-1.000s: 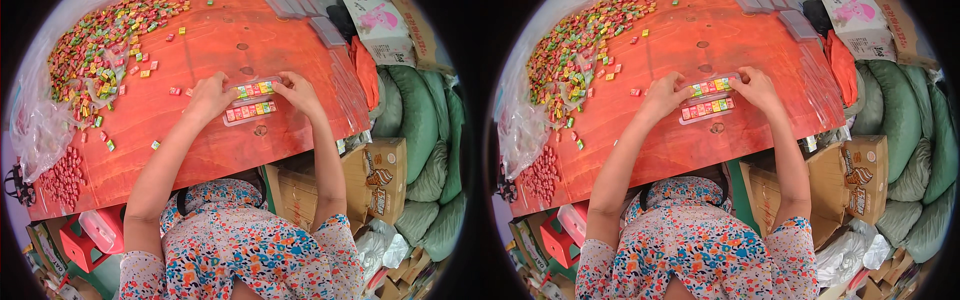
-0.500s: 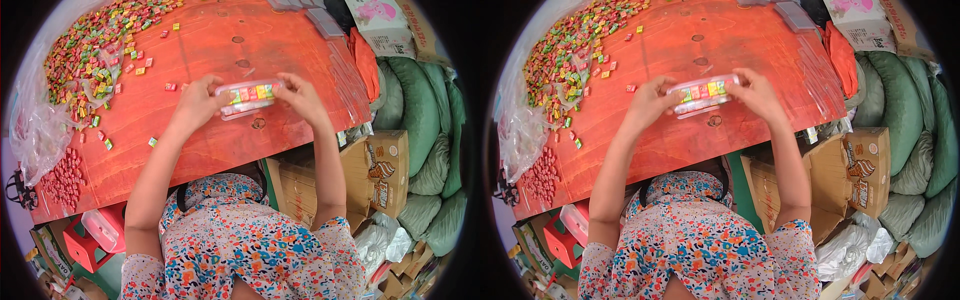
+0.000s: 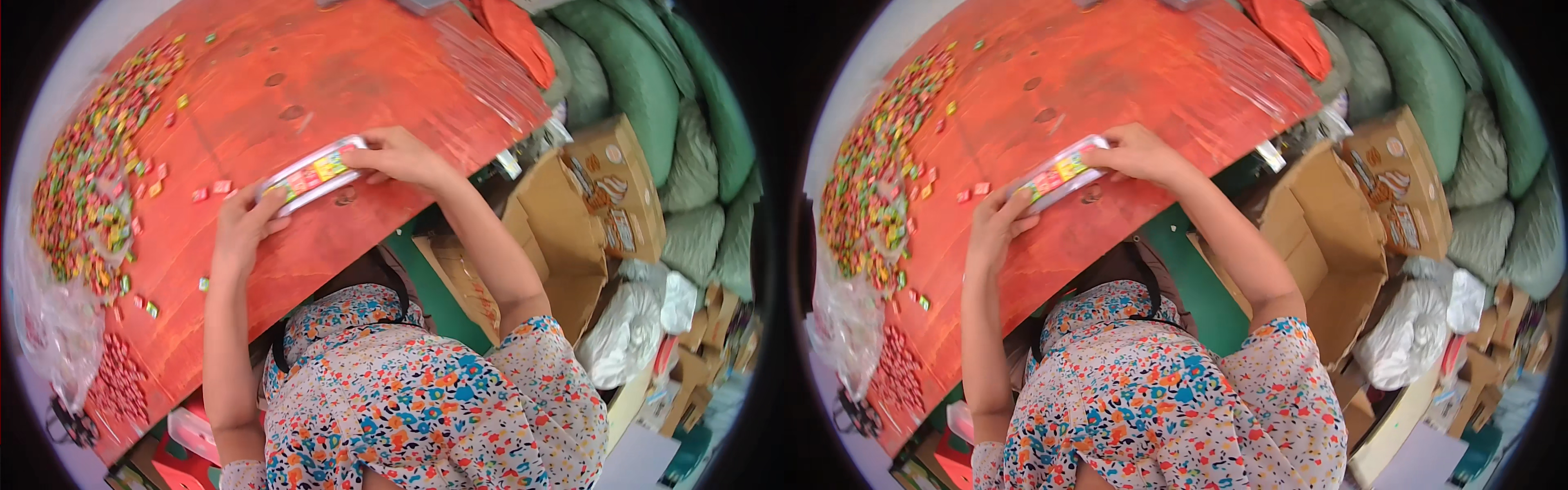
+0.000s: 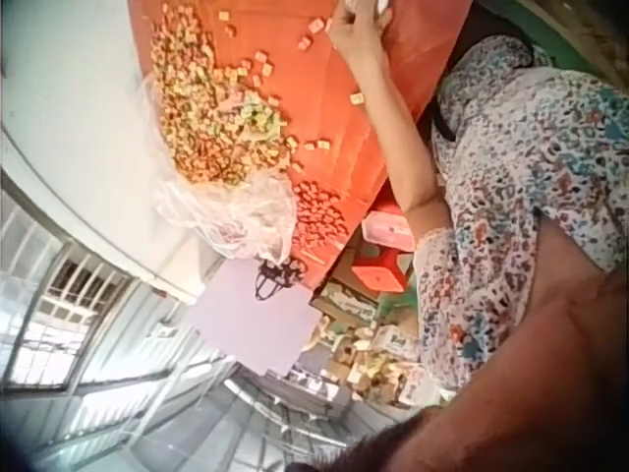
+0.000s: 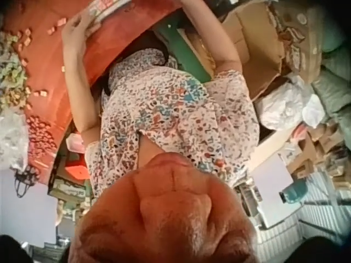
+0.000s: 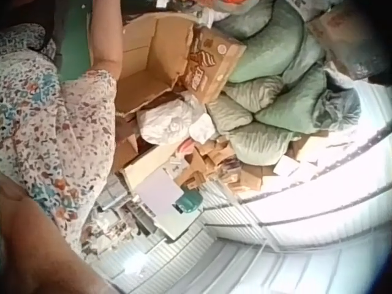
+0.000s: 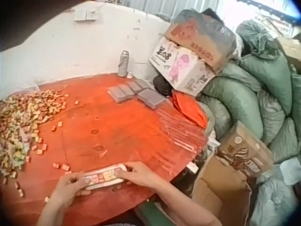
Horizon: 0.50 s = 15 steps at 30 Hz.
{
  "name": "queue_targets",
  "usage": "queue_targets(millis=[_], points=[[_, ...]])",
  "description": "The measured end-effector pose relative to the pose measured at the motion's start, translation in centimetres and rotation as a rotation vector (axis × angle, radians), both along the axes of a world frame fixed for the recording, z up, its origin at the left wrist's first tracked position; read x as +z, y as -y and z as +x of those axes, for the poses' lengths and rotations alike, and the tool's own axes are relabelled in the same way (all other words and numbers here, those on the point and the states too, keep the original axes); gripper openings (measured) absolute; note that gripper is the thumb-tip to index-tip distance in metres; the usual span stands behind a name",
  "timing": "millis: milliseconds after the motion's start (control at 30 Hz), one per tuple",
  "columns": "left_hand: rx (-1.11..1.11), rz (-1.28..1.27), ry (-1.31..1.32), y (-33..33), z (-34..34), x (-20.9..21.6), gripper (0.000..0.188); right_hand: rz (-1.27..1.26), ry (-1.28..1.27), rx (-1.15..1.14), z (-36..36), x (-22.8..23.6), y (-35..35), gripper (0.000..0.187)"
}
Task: The recorder sorts small colorful rectangular items on a red table, arranges them, and packs them into clear plastic trays and a cardboard box.
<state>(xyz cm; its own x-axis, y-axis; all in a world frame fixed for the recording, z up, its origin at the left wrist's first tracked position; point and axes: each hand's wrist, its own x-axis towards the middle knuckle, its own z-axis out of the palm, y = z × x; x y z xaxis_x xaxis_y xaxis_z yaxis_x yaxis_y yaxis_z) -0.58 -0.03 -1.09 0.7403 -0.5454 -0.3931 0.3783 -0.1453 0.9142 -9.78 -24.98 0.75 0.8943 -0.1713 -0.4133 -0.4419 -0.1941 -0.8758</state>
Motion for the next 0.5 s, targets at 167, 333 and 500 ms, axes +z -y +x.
queue_targets(millis=[167, 333, 500], points=[[-0.069, -0.09, -0.106, 1.5, -0.4, 0.7, 0.035, 0.304, 0.081, -0.175, -3.7, 0.3, 0.5, 0.048], [-0.24, -0.112, 0.003, 7.8, -3.6, 3.6, 0.032, 0.448, 0.213, -0.398, -9.7, 1.6, 3.4, 0.039], [-0.553, -0.282, 0.467, 14.1, -7.4, 3.9, 0.05, 0.448, 0.444, -0.625, -20.2, 1.4, 9.5, 0.041]])
